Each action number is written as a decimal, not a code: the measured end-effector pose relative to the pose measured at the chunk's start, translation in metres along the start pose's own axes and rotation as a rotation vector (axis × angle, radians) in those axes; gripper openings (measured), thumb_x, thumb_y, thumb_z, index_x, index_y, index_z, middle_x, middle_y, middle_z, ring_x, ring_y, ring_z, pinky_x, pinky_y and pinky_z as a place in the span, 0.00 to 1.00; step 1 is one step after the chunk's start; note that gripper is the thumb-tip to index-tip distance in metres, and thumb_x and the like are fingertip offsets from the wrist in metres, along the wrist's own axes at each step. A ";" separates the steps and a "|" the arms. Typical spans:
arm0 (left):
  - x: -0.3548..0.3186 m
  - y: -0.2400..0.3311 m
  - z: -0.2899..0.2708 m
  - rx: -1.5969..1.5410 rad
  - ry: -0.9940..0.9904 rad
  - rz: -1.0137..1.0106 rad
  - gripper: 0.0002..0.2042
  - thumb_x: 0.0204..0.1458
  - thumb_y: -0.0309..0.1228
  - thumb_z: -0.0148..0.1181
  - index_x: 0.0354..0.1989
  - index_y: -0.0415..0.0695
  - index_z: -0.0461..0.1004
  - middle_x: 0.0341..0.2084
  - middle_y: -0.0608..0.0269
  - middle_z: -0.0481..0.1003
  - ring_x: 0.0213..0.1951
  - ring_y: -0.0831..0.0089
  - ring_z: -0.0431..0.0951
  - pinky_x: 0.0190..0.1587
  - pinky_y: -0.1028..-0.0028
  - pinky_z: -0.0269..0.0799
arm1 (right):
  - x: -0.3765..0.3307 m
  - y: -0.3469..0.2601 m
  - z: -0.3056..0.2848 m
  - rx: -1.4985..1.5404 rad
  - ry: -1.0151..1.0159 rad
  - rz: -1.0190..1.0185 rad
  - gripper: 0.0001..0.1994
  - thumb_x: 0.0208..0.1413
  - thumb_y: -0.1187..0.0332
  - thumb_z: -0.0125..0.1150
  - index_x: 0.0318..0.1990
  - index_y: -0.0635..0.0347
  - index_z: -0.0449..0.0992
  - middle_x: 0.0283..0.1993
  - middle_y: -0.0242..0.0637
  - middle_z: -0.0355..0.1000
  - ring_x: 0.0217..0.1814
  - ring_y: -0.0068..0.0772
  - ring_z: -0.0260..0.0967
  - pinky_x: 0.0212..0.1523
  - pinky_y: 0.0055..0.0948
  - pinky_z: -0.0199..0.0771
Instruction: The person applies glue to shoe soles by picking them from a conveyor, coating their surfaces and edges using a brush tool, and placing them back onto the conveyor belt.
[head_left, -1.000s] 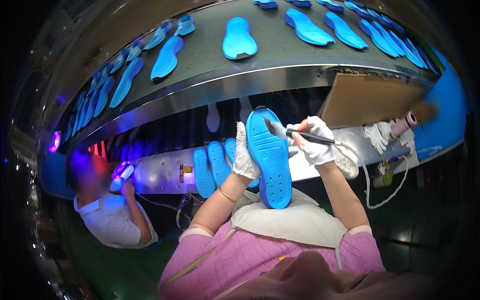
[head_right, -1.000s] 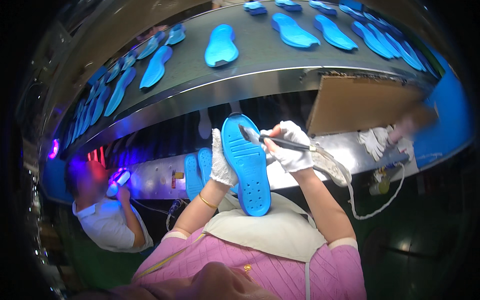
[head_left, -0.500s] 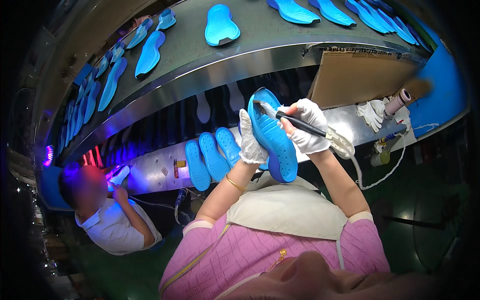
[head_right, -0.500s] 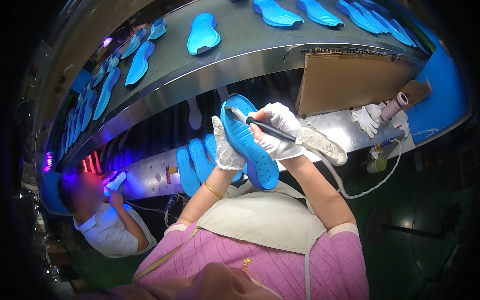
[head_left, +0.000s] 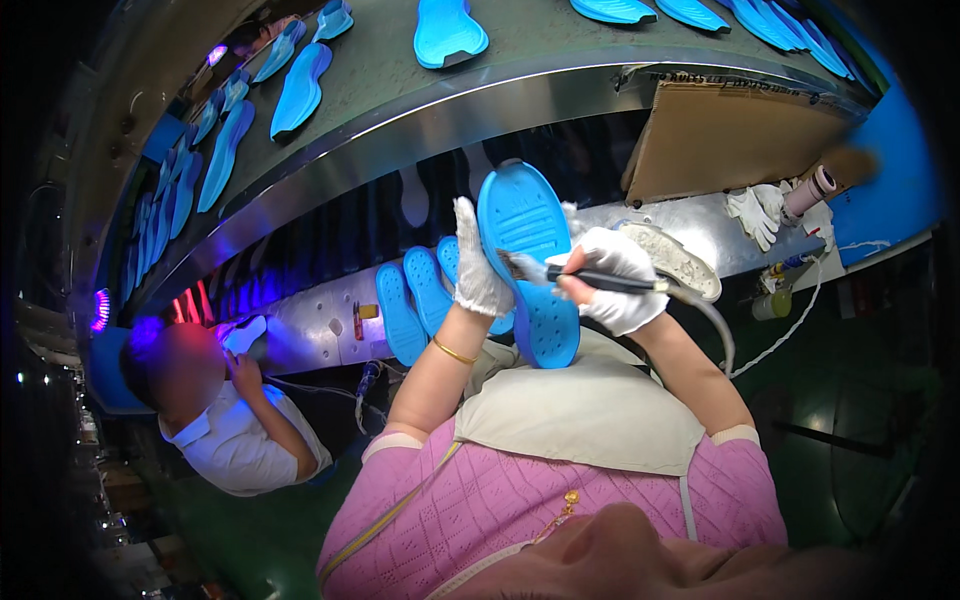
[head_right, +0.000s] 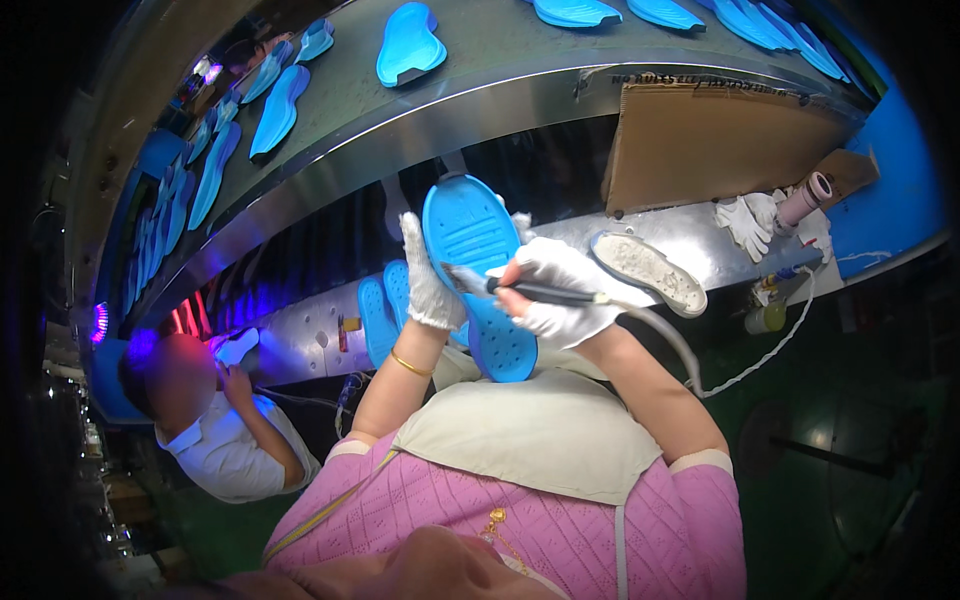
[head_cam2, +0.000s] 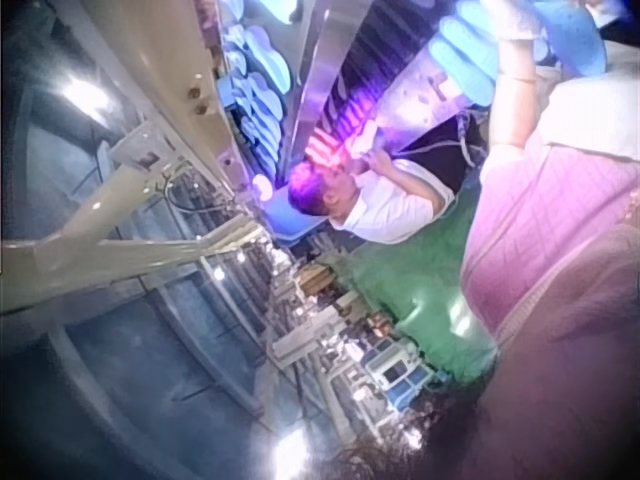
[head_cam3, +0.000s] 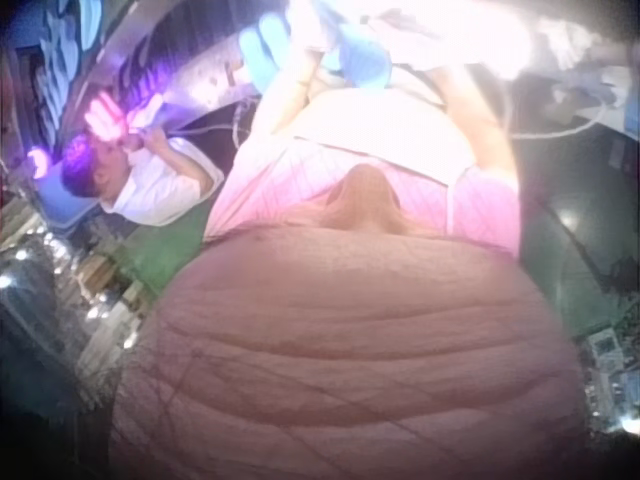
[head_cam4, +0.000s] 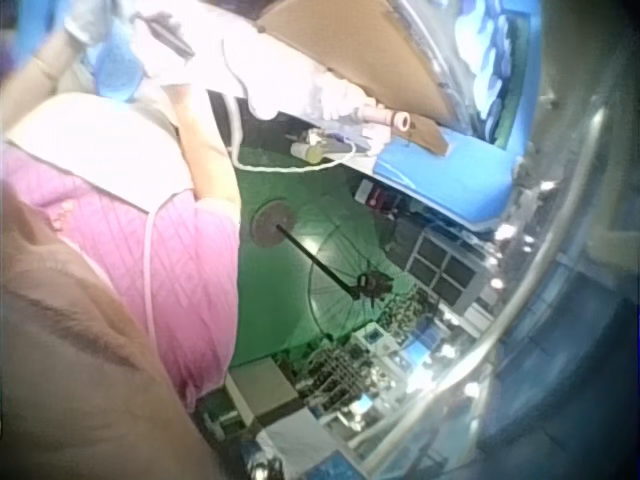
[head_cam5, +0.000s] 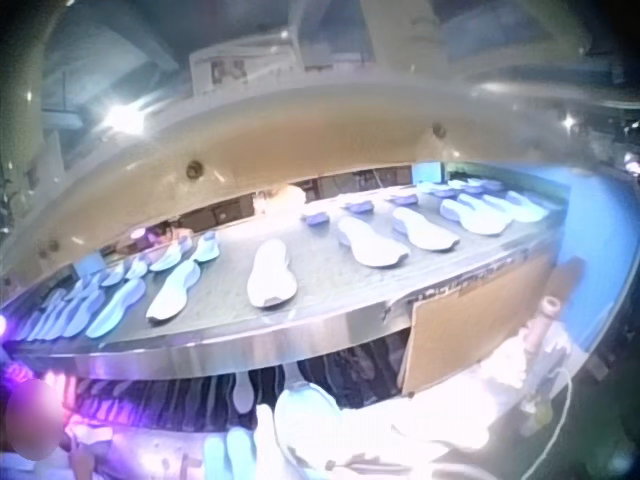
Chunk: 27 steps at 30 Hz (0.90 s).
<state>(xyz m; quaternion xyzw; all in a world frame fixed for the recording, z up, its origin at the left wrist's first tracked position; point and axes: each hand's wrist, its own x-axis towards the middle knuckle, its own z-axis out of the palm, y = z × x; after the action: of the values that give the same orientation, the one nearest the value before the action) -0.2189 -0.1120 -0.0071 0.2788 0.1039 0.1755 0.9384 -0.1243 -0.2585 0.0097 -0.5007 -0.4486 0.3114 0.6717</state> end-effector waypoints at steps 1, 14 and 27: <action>-0.007 -0.003 -0.008 0.006 -0.040 -0.037 0.50 0.45 0.75 0.36 0.60 0.38 0.61 0.53 0.48 0.69 0.53 0.58 0.72 0.55 0.59 0.71 | -0.005 0.005 -0.005 -0.009 0.072 0.032 0.06 0.50 0.80 0.62 0.33 0.62 0.71 0.33 0.40 0.75 0.33 0.25 0.75 0.38 0.23 0.75; 0.004 -0.026 -0.022 -0.069 -0.075 -0.042 0.53 0.39 0.77 0.37 0.61 0.40 0.56 0.52 0.50 0.68 0.52 0.56 0.71 0.55 0.57 0.70 | -0.003 0.009 -0.007 -0.296 0.065 -0.247 0.08 0.46 0.80 0.65 0.33 0.63 0.73 0.32 0.38 0.74 0.31 0.25 0.73 0.38 0.24 0.74; 0.035 0.014 -0.015 -0.368 -0.409 0.297 0.63 0.24 0.81 0.42 0.59 0.32 0.59 0.53 0.49 0.69 0.50 0.53 0.72 0.60 0.55 0.63 | 0.003 -0.003 0.001 0.052 0.011 0.112 0.05 0.48 0.78 0.65 0.32 0.62 0.75 0.35 0.37 0.76 0.32 0.25 0.74 0.35 0.23 0.75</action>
<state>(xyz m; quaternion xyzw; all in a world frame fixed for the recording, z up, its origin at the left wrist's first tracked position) -0.1948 -0.0801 -0.0154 0.1460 -0.1623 0.2668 0.9387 -0.1238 -0.2564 0.0138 -0.5092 -0.4080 0.3574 0.6682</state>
